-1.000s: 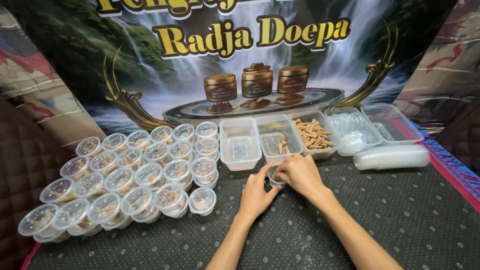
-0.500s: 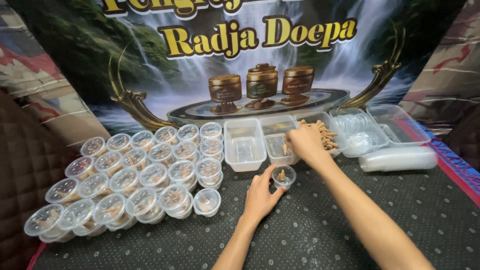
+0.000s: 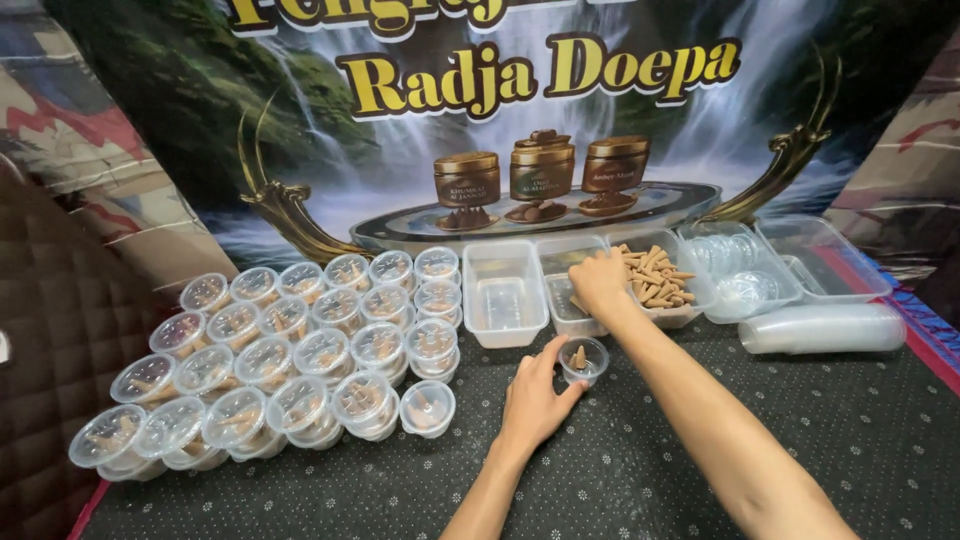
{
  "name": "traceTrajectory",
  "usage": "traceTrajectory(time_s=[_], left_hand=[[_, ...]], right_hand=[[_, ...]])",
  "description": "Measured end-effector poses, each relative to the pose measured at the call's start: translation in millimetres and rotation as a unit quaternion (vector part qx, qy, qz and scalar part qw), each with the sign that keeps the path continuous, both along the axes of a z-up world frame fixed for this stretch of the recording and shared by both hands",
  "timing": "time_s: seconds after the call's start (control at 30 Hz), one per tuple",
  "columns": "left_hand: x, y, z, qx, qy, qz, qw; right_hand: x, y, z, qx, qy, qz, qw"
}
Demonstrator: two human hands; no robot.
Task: Packing incense sticks into small plastic containers and closing them with lids on a workspace.
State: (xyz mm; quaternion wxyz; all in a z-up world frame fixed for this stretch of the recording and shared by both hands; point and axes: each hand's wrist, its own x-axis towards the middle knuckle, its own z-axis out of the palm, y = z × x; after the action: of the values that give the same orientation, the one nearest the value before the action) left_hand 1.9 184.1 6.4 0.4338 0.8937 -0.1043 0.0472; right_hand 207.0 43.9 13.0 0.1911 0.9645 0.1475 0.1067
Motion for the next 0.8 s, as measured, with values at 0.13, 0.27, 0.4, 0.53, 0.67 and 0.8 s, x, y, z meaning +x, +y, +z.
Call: traceTrajectory(time_s=[0.13, 0.27, 0.4, 0.53, 0.67, 0.8], left_hand=[[-1, 0, -2, -0.003, -0.003, -0.001, 1.0], [-1, 1, 1, -0.004, -0.001, 0.0, 1.0], [-1, 0, 0, -0.006, 0.0, 0.0, 1.0], [1, 0, -3, 0.002, -0.001, 0.0, 1.0], [0, 0, -2, 0.004, 0.004, 0.001, 1.0], [-3, 0, 4, 0.007, 0.018, -0.003, 1.0]], right_hand=[[41, -11, -36, -0.011, 0.014, -0.003, 1.0], [18, -5, -8, 0.001, 0.012, -0.012, 1.0], [12, -26, 3, 0.062, -0.068, 0.024, 0.995], [-100, -18, 86, 0.207, -0.001, 0.033, 0.978], [-130, -42, 60, 0.352, 0.071, 0.072, 0.931], [-172, -42, 67, 0.315, 0.117, 0.085, 0.938]])
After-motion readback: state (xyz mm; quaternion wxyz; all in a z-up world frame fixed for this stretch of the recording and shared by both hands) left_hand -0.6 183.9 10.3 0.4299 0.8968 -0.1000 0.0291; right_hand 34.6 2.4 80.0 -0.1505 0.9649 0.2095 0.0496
